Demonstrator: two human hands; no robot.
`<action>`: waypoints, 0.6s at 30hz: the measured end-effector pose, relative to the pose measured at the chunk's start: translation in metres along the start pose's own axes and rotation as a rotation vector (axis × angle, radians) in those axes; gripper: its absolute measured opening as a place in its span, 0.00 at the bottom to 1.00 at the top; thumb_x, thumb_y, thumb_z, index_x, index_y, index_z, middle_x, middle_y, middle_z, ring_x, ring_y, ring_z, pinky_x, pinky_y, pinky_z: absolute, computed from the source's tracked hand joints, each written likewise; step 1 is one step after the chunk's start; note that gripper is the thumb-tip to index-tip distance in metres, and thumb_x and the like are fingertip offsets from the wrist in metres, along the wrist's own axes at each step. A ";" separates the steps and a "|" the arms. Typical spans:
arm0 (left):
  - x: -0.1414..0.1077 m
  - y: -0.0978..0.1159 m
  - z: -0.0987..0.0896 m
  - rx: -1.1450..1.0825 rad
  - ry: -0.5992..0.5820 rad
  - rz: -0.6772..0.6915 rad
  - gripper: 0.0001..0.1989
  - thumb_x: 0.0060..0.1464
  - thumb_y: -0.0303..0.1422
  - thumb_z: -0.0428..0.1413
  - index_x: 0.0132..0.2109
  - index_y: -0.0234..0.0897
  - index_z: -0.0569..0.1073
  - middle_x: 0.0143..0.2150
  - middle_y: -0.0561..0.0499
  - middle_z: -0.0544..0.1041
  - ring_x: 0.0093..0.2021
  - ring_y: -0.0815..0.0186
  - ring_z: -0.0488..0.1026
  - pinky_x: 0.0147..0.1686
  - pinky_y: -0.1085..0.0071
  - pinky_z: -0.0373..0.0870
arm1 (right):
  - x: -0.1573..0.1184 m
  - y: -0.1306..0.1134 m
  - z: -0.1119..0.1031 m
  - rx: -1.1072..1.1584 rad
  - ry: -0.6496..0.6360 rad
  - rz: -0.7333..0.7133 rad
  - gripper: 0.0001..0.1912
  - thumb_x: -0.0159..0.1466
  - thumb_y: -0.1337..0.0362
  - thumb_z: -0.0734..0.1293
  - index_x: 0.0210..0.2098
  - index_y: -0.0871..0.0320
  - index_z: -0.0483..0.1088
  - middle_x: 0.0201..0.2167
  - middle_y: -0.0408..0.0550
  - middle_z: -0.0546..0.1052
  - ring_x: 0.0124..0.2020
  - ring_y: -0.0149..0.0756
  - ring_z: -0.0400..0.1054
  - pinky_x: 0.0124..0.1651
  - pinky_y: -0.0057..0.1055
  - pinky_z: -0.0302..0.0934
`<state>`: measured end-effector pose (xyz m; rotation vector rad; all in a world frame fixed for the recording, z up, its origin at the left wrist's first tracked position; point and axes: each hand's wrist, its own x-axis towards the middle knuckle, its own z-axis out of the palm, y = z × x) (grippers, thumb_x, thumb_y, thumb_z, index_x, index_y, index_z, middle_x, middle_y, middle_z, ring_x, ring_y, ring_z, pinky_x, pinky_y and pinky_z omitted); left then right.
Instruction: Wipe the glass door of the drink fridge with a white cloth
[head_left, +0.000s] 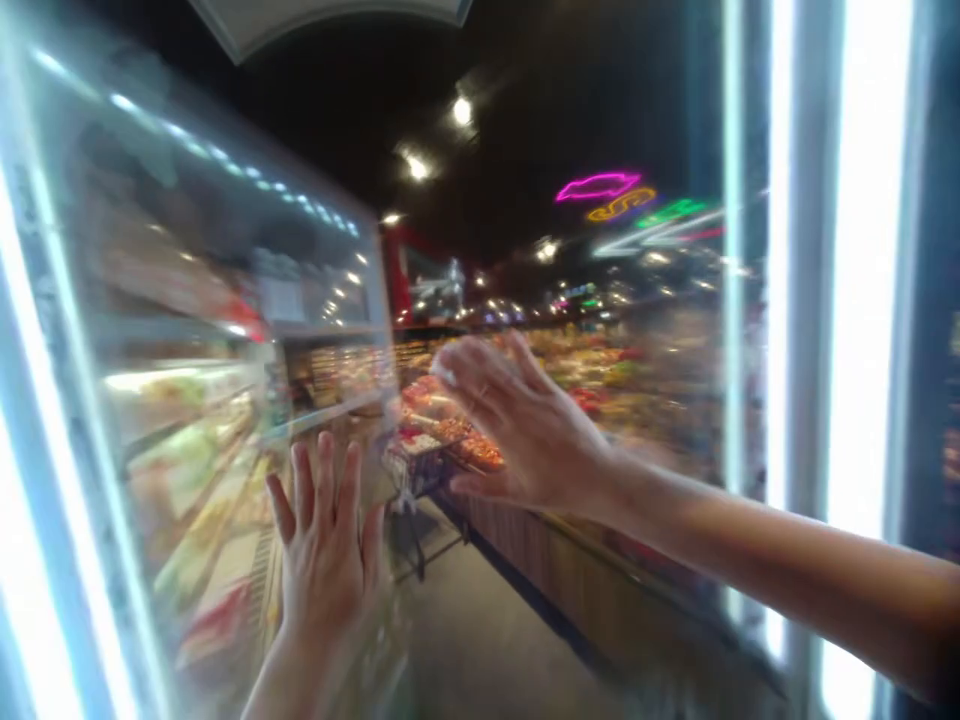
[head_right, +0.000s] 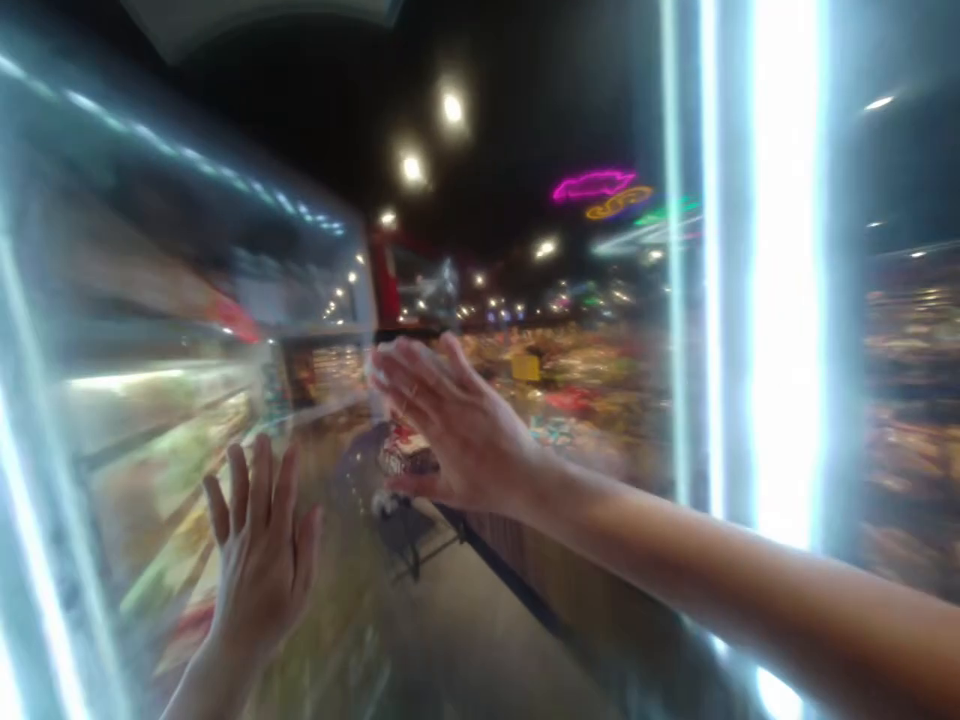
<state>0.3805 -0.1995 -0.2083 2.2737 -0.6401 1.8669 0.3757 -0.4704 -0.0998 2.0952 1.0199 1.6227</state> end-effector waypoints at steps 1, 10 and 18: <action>-0.007 -0.009 -0.001 -0.003 -0.015 -0.039 0.40 0.67 0.31 0.51 0.78 0.41 0.40 0.81 0.45 0.38 0.80 0.52 0.29 0.76 0.44 0.29 | 0.003 -0.016 0.008 0.040 -0.035 -0.097 0.58 0.67 0.31 0.58 0.78 0.63 0.30 0.78 0.53 0.49 0.79 0.50 0.38 0.80 0.55 0.28; -0.035 -0.084 -0.013 -0.060 -0.019 -0.136 0.37 0.69 0.34 0.48 0.78 0.44 0.39 0.81 0.45 0.37 0.80 0.55 0.26 0.76 0.43 0.25 | 0.052 -0.115 0.055 0.088 -0.021 -0.081 0.56 0.68 0.35 0.59 0.77 0.66 0.33 0.78 0.56 0.49 0.79 0.50 0.36 0.79 0.55 0.26; -0.046 -0.144 -0.025 -0.064 0.033 -0.175 0.36 0.70 0.34 0.46 0.78 0.47 0.38 0.81 0.44 0.39 0.80 0.55 0.28 0.75 0.41 0.27 | 0.144 -0.150 0.080 0.074 -0.009 -0.033 0.54 0.69 0.38 0.60 0.77 0.67 0.35 0.79 0.56 0.44 0.80 0.51 0.30 0.79 0.59 0.25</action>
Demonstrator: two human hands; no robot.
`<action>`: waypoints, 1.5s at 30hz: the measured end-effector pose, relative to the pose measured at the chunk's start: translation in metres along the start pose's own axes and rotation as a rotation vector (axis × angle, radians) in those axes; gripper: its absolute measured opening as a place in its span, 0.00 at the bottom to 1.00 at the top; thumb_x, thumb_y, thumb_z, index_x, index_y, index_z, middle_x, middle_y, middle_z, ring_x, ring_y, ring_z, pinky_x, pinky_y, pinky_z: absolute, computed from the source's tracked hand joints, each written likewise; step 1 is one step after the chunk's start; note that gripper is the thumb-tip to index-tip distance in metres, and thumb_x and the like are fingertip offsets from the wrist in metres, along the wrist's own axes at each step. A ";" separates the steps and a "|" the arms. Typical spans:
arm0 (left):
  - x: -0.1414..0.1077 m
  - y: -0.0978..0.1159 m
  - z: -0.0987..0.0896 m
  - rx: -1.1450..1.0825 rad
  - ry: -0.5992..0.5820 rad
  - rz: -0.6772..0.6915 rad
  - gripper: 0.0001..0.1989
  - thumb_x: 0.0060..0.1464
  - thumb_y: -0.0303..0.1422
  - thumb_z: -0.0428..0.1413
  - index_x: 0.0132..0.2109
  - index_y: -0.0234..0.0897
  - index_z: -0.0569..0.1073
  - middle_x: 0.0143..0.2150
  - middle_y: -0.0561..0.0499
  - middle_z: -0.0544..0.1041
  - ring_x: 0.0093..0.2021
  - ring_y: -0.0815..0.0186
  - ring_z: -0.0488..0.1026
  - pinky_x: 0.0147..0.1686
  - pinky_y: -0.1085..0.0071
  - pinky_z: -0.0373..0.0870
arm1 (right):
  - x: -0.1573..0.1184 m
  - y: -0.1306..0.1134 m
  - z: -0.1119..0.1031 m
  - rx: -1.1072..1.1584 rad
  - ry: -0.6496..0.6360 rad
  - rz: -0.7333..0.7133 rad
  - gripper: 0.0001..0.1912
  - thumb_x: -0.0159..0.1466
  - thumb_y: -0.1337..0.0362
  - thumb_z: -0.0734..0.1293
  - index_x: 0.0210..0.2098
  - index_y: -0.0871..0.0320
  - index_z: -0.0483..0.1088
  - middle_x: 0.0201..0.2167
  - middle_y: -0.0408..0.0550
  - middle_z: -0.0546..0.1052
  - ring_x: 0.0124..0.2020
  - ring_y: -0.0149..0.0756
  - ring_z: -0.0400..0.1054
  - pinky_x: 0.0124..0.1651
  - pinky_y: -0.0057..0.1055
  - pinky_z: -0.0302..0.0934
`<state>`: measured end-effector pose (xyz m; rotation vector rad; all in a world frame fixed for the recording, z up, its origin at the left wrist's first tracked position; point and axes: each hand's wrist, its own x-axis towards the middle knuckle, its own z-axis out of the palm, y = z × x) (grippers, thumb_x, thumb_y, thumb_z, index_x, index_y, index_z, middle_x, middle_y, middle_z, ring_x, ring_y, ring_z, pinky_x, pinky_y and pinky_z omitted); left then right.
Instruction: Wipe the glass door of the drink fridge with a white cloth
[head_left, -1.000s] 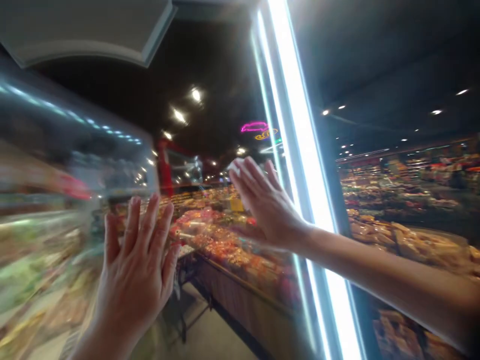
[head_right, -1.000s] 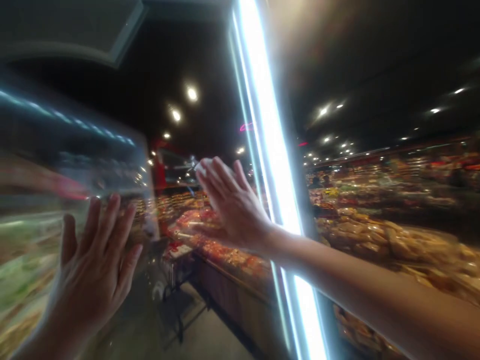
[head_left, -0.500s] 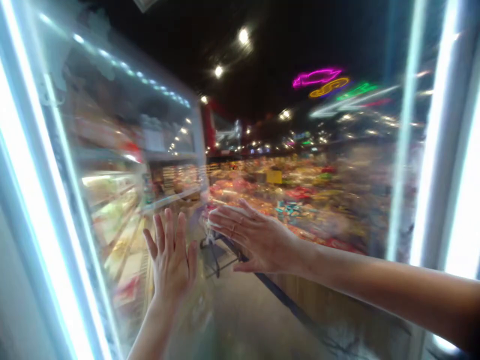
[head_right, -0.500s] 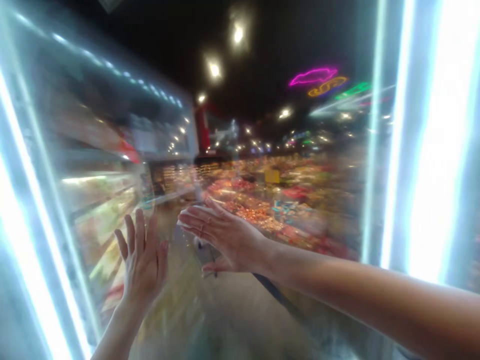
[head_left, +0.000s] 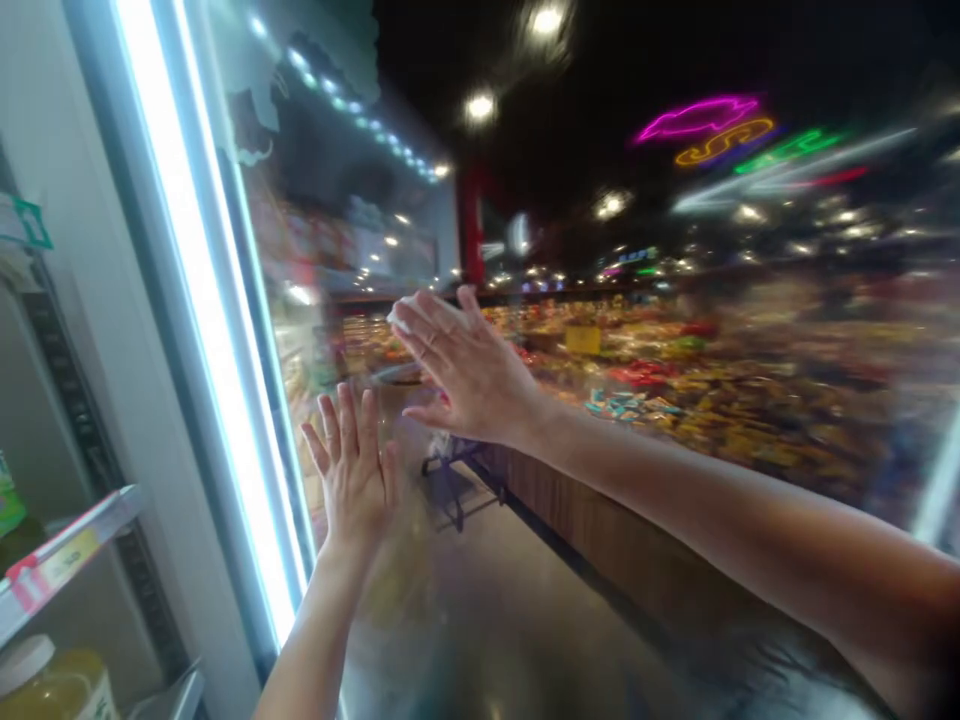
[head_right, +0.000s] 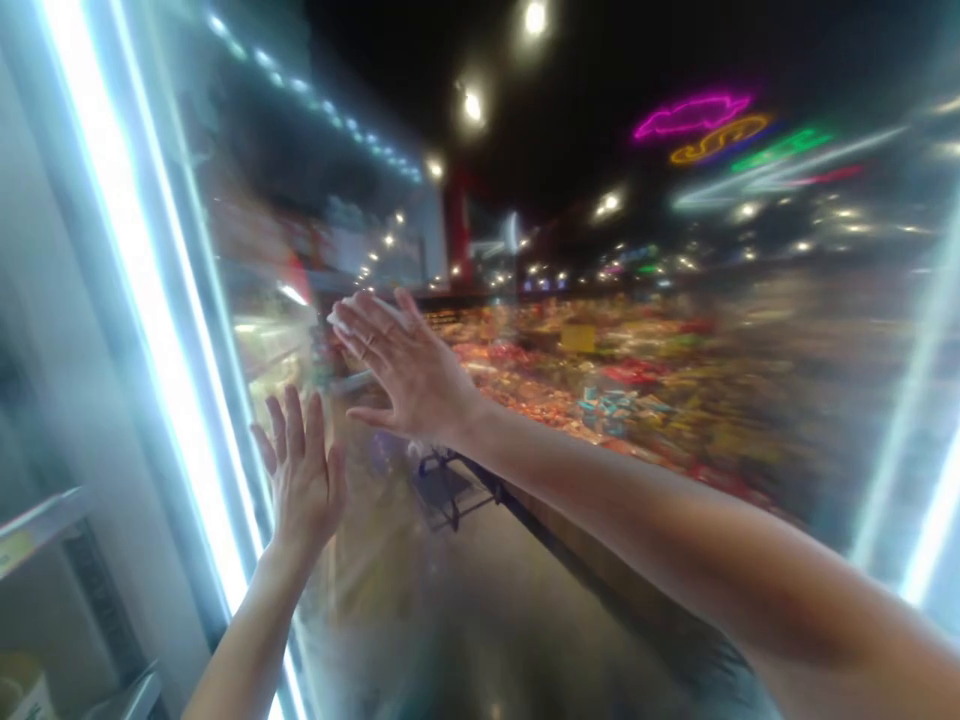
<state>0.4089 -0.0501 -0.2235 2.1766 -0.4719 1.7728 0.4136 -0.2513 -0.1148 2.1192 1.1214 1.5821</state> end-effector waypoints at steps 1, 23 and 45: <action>0.001 -0.005 -0.002 -0.002 0.007 0.004 0.36 0.70 0.34 0.46 0.78 0.47 0.38 0.81 0.44 0.38 0.80 0.55 0.28 0.75 0.40 0.27 | 0.012 -0.001 0.001 0.011 -0.036 -0.069 0.54 0.69 0.38 0.60 0.77 0.66 0.35 0.79 0.55 0.44 0.80 0.50 0.30 0.80 0.58 0.26; -0.025 0.087 0.022 -0.182 0.011 0.088 0.40 0.66 0.29 0.50 0.78 0.49 0.41 0.81 0.48 0.38 0.80 0.51 0.32 0.76 0.38 0.29 | -0.155 0.009 -0.030 -0.183 0.010 0.074 0.42 0.71 0.39 0.57 0.76 0.55 0.49 0.77 0.43 0.54 0.80 0.35 0.27 0.81 0.42 0.29; -0.035 0.292 0.096 -0.204 -0.069 0.216 0.41 0.64 0.28 0.53 0.77 0.47 0.44 0.80 0.45 0.45 0.80 0.51 0.35 0.75 0.37 0.32 | -0.343 0.107 -0.081 -0.141 0.111 0.716 0.51 0.71 0.44 0.59 0.78 0.60 0.26 0.79 0.62 0.41 0.79 0.62 0.31 0.72 0.76 0.41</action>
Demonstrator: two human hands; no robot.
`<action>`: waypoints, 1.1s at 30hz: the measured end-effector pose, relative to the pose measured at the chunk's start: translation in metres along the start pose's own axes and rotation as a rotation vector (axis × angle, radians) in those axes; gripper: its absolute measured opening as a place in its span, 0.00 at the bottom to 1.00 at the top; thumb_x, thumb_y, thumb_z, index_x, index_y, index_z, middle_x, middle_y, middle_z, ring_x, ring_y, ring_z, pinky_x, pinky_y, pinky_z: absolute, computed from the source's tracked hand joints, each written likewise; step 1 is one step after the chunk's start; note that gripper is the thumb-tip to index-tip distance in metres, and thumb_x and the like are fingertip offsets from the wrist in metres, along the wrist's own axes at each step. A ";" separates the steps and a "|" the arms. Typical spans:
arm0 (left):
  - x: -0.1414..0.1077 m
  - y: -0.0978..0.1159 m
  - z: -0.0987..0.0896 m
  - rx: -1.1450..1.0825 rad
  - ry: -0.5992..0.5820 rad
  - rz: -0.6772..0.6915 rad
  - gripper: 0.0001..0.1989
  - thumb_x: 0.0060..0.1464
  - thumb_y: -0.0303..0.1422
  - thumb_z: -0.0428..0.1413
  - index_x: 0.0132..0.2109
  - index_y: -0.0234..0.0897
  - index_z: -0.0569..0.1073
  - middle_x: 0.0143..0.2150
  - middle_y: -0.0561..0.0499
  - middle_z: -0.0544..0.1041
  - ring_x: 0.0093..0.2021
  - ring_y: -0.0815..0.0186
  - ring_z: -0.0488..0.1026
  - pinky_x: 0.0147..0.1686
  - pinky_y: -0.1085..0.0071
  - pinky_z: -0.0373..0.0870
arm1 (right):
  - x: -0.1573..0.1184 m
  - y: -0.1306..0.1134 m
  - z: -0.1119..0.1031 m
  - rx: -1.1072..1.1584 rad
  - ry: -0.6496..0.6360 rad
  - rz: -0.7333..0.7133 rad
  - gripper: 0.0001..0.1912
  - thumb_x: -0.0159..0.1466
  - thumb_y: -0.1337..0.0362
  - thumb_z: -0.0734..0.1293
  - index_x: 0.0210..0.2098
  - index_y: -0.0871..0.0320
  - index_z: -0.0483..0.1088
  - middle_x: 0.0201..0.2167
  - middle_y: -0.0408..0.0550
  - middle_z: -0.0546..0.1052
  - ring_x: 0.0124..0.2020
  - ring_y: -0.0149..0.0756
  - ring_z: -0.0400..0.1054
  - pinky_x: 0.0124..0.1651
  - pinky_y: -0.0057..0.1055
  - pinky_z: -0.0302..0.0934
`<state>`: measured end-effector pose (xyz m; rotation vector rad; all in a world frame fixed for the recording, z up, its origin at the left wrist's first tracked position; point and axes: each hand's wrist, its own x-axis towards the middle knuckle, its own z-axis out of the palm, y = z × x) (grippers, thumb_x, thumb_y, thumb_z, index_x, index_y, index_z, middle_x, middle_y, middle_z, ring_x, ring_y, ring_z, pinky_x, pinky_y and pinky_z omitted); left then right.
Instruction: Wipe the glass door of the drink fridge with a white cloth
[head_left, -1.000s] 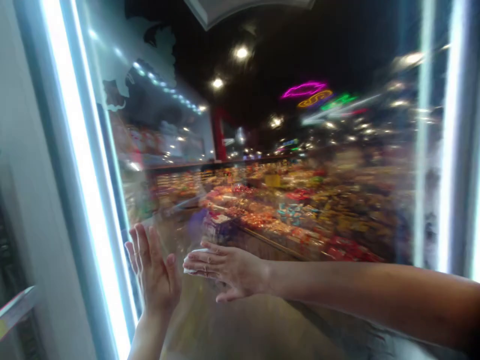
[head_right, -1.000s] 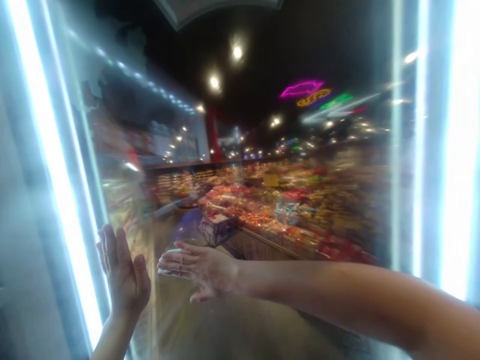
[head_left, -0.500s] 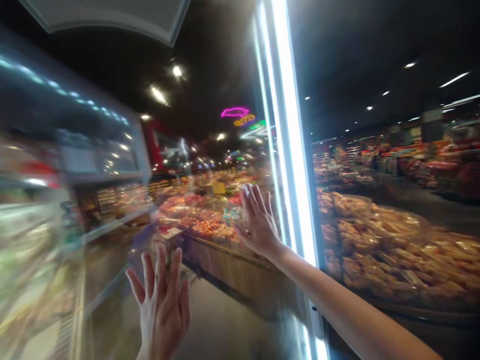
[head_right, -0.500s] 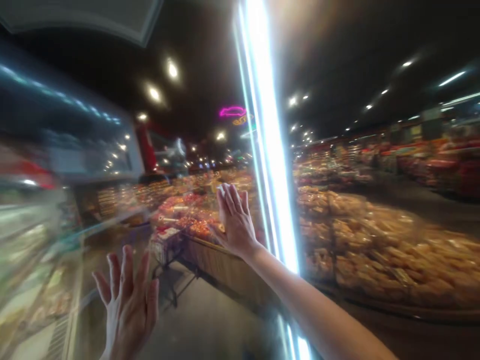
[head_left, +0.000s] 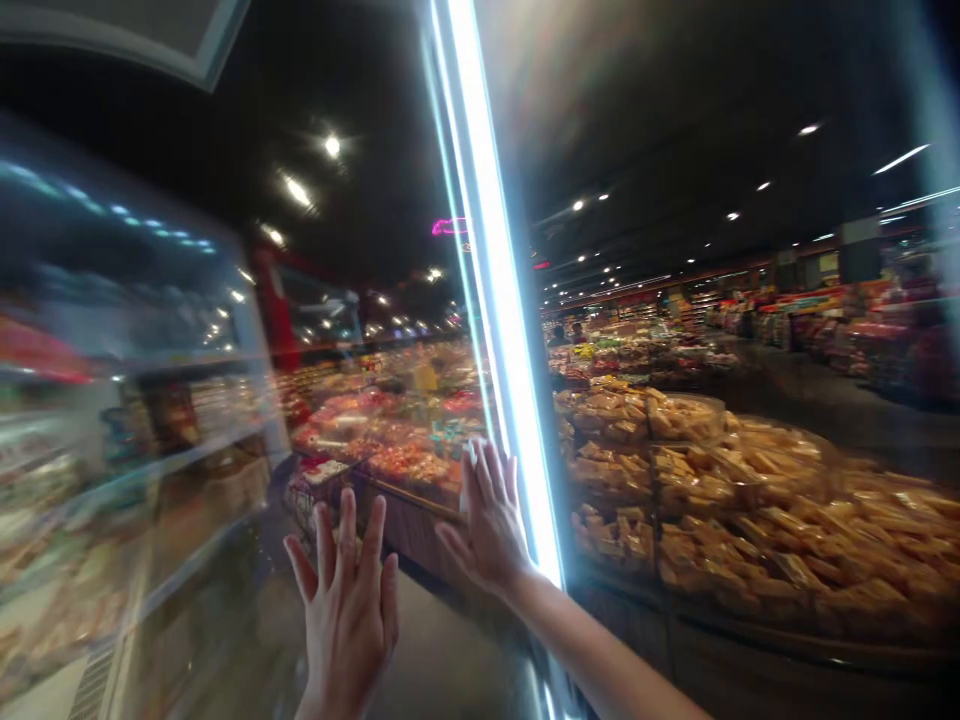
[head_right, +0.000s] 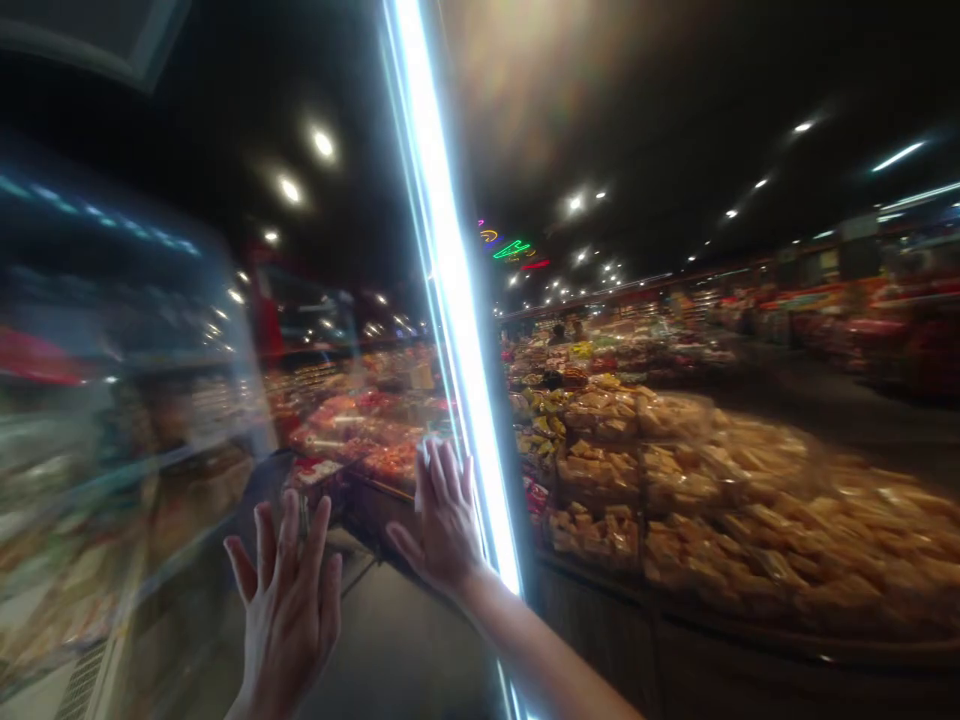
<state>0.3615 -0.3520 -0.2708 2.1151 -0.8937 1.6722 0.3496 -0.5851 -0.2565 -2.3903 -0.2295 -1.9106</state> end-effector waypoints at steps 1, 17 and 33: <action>-0.003 0.000 0.001 0.008 -0.004 -0.010 0.41 0.64 0.27 0.53 0.77 0.48 0.44 0.79 0.45 0.46 0.80 0.51 0.36 0.75 0.36 0.32 | -0.009 -0.002 0.002 -0.006 -0.008 -0.007 0.51 0.70 0.44 0.59 0.78 0.61 0.26 0.78 0.63 0.42 0.79 0.63 0.32 0.72 0.76 0.42; -0.049 -0.042 -0.030 0.083 -0.079 -0.113 0.42 0.64 0.28 0.53 0.77 0.49 0.43 0.80 0.45 0.42 0.80 0.49 0.33 0.74 0.32 0.33 | 0.027 -0.046 0.012 0.011 -0.041 -0.108 0.51 0.71 0.40 0.57 0.78 0.60 0.27 0.78 0.61 0.48 0.79 0.57 0.37 0.76 0.67 0.39; -0.134 -0.135 -0.066 0.102 -0.130 -0.127 0.41 0.64 0.30 0.55 0.76 0.52 0.45 0.80 0.49 0.38 0.79 0.49 0.27 0.73 0.33 0.27 | -0.049 -0.191 0.055 0.062 -0.159 -0.323 0.45 0.73 0.49 0.60 0.77 0.66 0.37 0.78 0.55 0.47 0.80 0.46 0.29 0.79 0.54 0.24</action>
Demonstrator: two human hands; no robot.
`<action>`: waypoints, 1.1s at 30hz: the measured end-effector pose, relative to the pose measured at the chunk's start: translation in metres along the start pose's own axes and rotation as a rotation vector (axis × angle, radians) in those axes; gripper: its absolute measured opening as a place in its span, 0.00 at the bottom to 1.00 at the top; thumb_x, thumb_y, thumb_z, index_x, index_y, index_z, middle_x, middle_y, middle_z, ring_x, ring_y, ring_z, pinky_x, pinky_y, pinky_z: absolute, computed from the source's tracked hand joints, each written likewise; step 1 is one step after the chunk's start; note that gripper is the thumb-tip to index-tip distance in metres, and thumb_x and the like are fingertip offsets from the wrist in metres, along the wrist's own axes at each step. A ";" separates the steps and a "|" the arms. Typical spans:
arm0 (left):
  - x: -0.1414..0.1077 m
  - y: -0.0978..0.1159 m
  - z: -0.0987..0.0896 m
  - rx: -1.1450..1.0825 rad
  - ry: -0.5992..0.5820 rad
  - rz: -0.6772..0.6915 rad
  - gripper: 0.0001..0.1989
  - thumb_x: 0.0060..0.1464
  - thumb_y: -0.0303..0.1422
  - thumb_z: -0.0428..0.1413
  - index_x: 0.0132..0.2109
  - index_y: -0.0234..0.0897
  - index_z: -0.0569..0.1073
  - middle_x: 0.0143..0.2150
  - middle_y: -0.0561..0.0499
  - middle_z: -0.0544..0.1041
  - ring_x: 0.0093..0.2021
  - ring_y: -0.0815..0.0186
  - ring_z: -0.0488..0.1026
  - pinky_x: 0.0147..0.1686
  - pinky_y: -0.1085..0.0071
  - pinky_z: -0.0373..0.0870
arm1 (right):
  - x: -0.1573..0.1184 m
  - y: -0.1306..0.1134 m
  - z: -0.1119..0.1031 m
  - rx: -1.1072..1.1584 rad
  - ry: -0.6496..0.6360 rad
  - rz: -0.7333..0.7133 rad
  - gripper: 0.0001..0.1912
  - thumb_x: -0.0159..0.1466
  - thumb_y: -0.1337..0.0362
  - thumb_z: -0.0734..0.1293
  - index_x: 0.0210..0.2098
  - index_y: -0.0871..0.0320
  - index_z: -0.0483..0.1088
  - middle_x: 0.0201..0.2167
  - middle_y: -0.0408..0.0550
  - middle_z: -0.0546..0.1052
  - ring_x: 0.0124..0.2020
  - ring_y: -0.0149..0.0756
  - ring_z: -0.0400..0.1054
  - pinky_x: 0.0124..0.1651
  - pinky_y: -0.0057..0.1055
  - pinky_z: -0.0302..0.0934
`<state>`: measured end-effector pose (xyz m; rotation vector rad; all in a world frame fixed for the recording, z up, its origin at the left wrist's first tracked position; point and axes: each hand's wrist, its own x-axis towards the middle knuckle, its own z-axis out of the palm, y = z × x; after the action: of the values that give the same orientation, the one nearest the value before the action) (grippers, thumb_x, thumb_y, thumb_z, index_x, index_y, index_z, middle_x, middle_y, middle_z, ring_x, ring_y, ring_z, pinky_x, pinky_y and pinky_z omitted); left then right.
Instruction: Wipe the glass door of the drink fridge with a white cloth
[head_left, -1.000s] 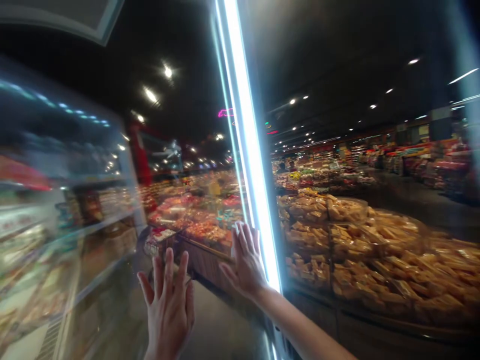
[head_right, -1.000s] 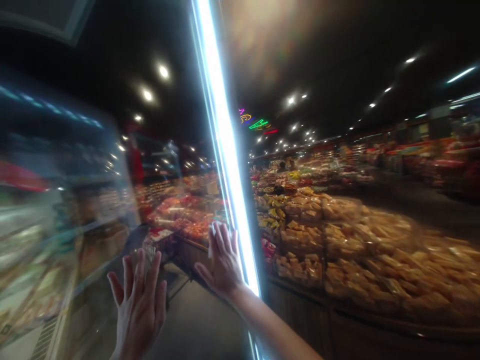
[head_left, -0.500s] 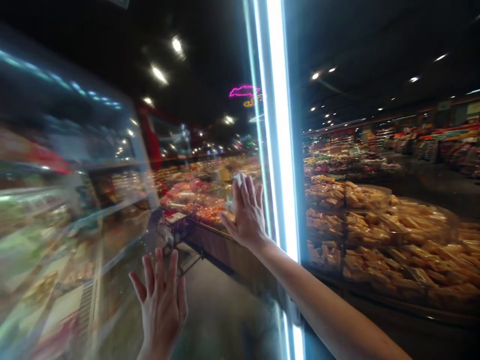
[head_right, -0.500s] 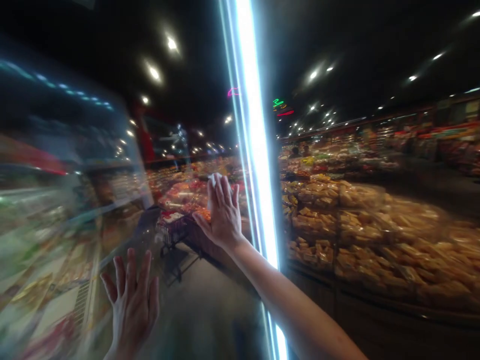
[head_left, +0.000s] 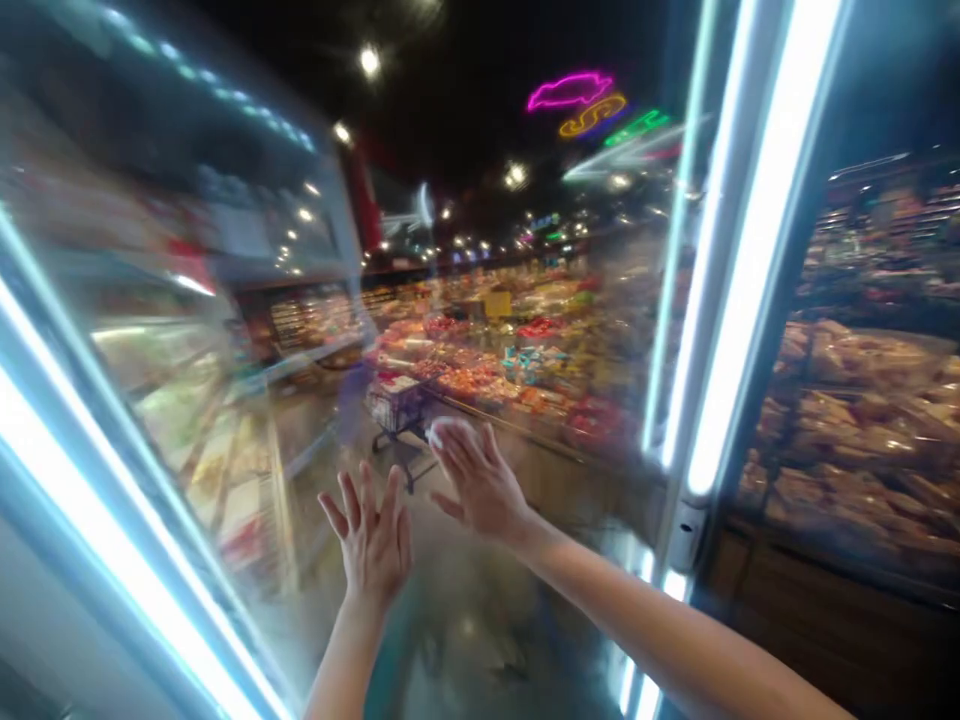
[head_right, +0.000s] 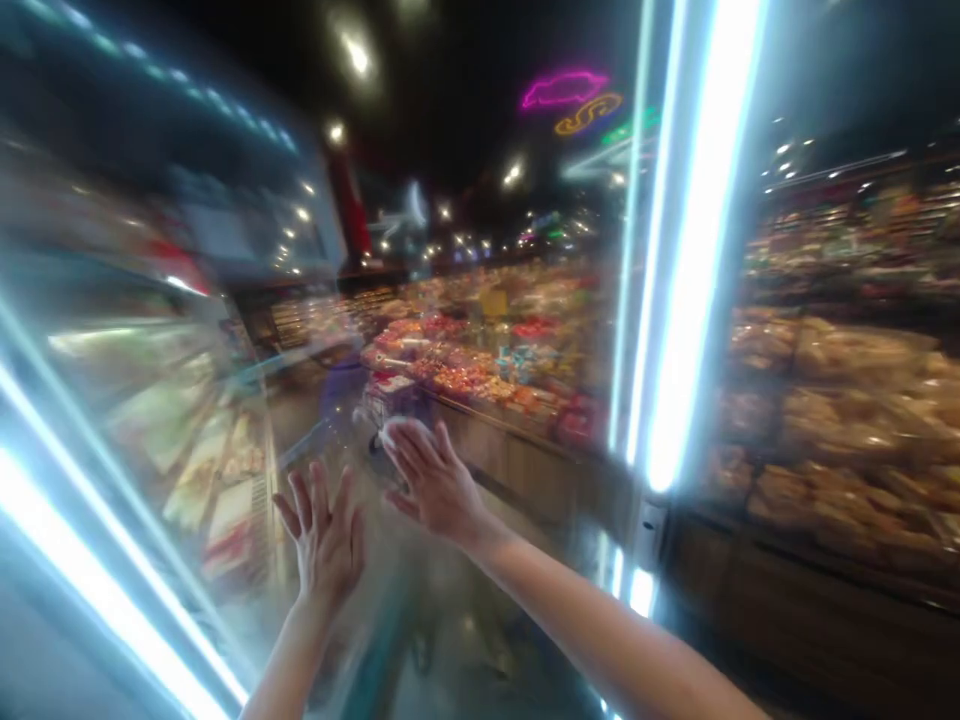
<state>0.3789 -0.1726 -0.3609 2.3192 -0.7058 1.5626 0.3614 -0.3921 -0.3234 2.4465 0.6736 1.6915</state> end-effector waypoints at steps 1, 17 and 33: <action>-0.005 -0.008 -0.004 0.005 -0.003 -0.011 0.40 0.64 0.30 0.55 0.76 0.51 0.46 0.80 0.49 0.38 0.79 0.49 0.27 0.74 0.34 0.26 | -0.010 -0.014 0.003 0.015 0.000 -0.078 0.44 0.73 0.49 0.59 0.77 0.64 0.38 0.78 0.51 0.49 0.80 0.39 0.28 0.80 0.47 0.23; -0.049 -0.104 -0.038 0.041 0.059 -0.138 0.42 0.65 0.28 0.54 0.77 0.51 0.42 0.81 0.50 0.32 0.79 0.54 0.25 0.75 0.41 0.23 | 0.048 -0.109 0.040 0.059 -0.022 -0.245 0.42 0.73 0.52 0.60 0.78 0.59 0.38 0.79 0.41 0.39 0.80 0.31 0.25 0.80 0.40 0.21; -0.036 -0.067 -0.026 -0.037 0.023 -0.146 0.42 0.65 0.29 0.53 0.77 0.52 0.41 0.81 0.49 0.31 0.79 0.50 0.25 0.75 0.37 0.28 | 0.022 -0.062 0.035 -0.001 -0.037 0.043 0.43 0.71 0.52 0.63 0.77 0.64 0.43 0.78 0.56 0.46 0.80 0.50 0.32 0.79 0.59 0.31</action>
<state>0.3825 -0.0949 -0.3807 2.2667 -0.5412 1.4970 0.3806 -0.3216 -0.3374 2.5029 0.6196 1.6560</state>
